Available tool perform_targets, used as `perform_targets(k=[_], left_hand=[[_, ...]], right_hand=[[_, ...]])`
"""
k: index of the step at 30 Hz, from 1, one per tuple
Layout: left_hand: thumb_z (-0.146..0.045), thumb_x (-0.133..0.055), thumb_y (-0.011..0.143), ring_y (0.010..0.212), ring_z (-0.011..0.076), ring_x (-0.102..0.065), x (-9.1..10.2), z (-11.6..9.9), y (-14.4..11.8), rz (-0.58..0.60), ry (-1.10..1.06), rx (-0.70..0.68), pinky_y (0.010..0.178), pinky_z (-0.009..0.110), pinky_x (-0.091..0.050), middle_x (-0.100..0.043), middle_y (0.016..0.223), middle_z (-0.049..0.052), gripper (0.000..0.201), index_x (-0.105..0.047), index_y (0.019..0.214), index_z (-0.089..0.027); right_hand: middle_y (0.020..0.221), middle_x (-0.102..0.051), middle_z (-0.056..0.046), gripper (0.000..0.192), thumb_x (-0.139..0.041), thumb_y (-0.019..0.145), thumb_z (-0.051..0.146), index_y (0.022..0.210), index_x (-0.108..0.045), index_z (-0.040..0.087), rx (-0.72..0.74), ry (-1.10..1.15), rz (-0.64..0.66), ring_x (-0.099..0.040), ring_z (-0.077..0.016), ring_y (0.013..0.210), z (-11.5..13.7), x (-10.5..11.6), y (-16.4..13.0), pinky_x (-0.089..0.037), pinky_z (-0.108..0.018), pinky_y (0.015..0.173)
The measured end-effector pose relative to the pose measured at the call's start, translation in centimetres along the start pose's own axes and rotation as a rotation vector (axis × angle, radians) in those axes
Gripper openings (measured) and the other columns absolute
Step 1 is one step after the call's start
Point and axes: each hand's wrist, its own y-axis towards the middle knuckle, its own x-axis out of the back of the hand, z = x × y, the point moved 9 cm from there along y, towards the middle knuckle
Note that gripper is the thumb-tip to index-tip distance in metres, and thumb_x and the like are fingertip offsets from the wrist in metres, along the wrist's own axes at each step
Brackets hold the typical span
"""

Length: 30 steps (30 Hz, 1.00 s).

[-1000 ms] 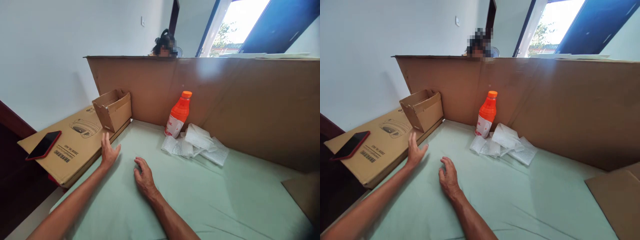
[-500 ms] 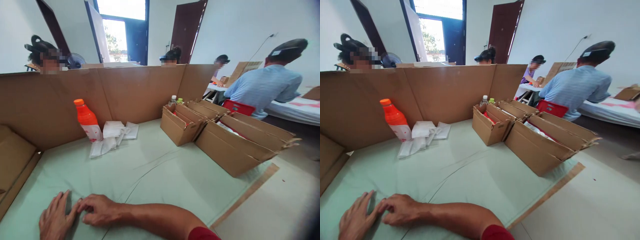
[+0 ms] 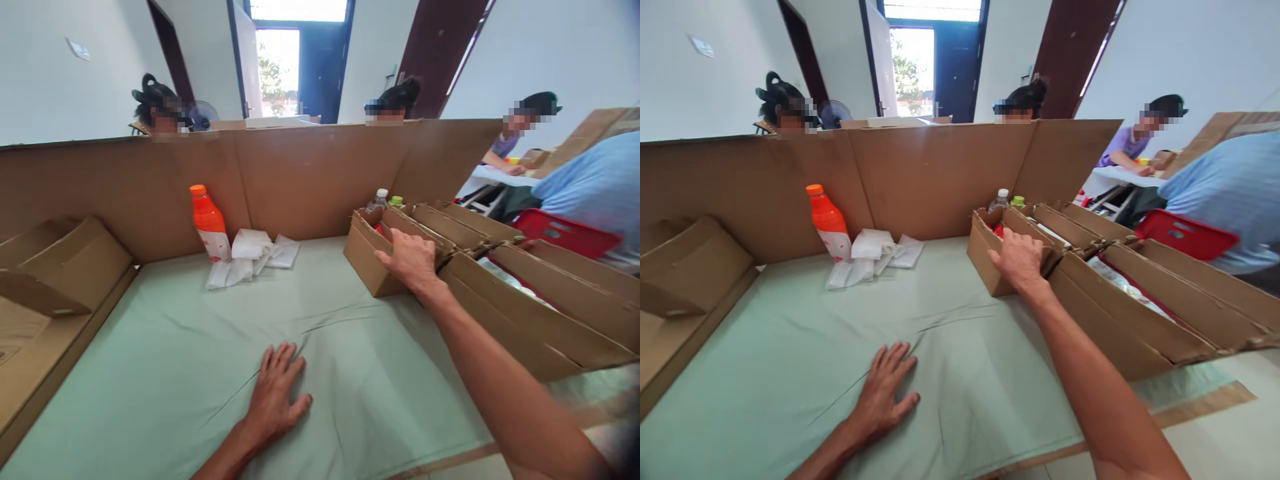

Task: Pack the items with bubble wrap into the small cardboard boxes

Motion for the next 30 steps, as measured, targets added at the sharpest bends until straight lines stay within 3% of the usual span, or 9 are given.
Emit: perform_targets(k=[2,5,9,13,17,19,22,25,30], left_hand=[[-0.037,-0.071,0.075,0.149,0.0368,-0.034,-1.1,-1.7,-0.3,0.029,-0.083,-0.031,0.124,0.064,-0.017,-0.043,0.158,0.013,0.065,-0.06,0.138,-0.026],[-0.034,-0.069,0.076,0.146,0.0356,-0.04,-1.5,-2.2,-1.2,-0.008,-0.21,-0.037,0.123,0.063,-0.019,-0.052,0.152,0.012,0.055,-0.066,0.13,-0.027],[-0.033,-0.058,0.084,0.131,0.0297,-0.057,0.6,1.1,-2.5,-0.217,-0.467,0.087,0.116,0.054,-0.04,-0.065,0.137,0.013,0.04,-0.069,0.121,-0.024],[-0.039,-0.059,0.087,0.124,0.0287,-0.062,3.8,6.0,-5.1,-0.462,-0.585,0.319,0.11,0.05,-0.046,-0.065,0.132,0.015,0.047,-0.06,0.129,-0.019],[-0.042,-0.064,0.087,0.131,0.0304,-0.055,6.6,7.8,-8.5,-0.631,-0.585,0.384,0.113,0.052,-0.042,-0.052,0.148,0.017,0.065,-0.044,0.145,-0.02],[-0.044,-0.066,0.085,0.136,0.0322,-0.051,7.3,7.5,-9.8,-0.649,-0.565,0.39,0.114,0.052,-0.041,-0.048,0.151,0.016,0.071,-0.04,0.148,-0.022],[-0.048,-0.068,0.083,0.14,0.0356,-0.047,7.3,6.8,-11.3,-0.609,-0.492,0.416,0.116,0.054,-0.038,-0.05,0.149,0.016,0.077,-0.04,0.149,-0.021],[-0.05,-0.067,0.082,0.14,0.0372,-0.046,6.9,6.4,-12.1,-0.575,-0.443,0.428,0.116,0.055,-0.038,-0.051,0.148,0.018,0.081,-0.039,0.15,-0.018],[-0.05,-0.069,0.078,0.14,0.0384,-0.046,5.7,7.3,-12.2,-0.545,-0.427,0.505,0.116,0.055,-0.038,-0.053,0.148,0.019,0.083,-0.043,0.149,-0.015]], right_hand=[[0.096,-0.074,-0.021,0.038,-0.057,0.085,0.032,0.113,-0.07,0.01,-0.007,-0.068,0.125,-0.066,-0.0338,0.092,-0.9,-1.6,0.6,-0.041,-0.042,0.079],[0.089,-0.076,-0.017,0.03,-0.052,0.086,0.026,0.103,-0.076,0.016,0.071,-0.051,0.171,-0.068,-0.03,0.087,-0.2,-2.1,0.5,-0.041,-0.037,0.074],[0.095,-0.077,-0.014,0.025,-0.057,0.085,0.027,0.093,-0.079,0.018,0.219,0.004,0.167,-0.069,-0.0289,0.095,1.8,-1.2,-2.2,-0.044,-0.038,0.081],[0.099,-0.078,-0.009,0.022,-0.058,0.087,0.027,0.092,-0.078,0.023,0.521,0.334,0.098,-0.069,-0.0265,0.1,5.1,2.0,-8.5,-0.047,-0.042,0.091],[0.095,-0.078,-0.005,0.024,-0.055,0.092,0.026,0.096,-0.077,0.031,0.743,0.64,0.148,-0.068,-0.0261,0.106,8.2,5.8,-15.3,-0.049,-0.047,0.097],[0.107,-0.077,-0.005,0.02,-0.063,0.091,0.033,0.105,-0.076,0.035,0.773,0.757,0.168,-0.064,-0.0286,0.118,8.7,7.4,-17.4,-0.047,-0.052,0.103],[0.136,-0.065,-0.008,0.041,-0.069,0.087,0.048,0.126,-0.068,0.036,0.609,1.013,0.109,-0.054,-0.0335,0.133,6.3,8.2,-18.3,-0.043,-0.057,0.11],[0.138,-0.063,-0.009,0.041,-0.062,0.091,0.049,0.129,-0.066,0.034,0.31,1.141,0.088,-0.056,-0.0325,0.13,2.0,5.3,-18.8,-0.045,-0.054,0.109],[0.123,-0.072,-0.012,0.055,-0.067,0.084,0.054,0.13,-0.066,0.023,0.121,0.901,0.47,-0.07,-0.0305,0.106,1.2,-3.7,-22.6,-0.059,-0.041,0.09]])
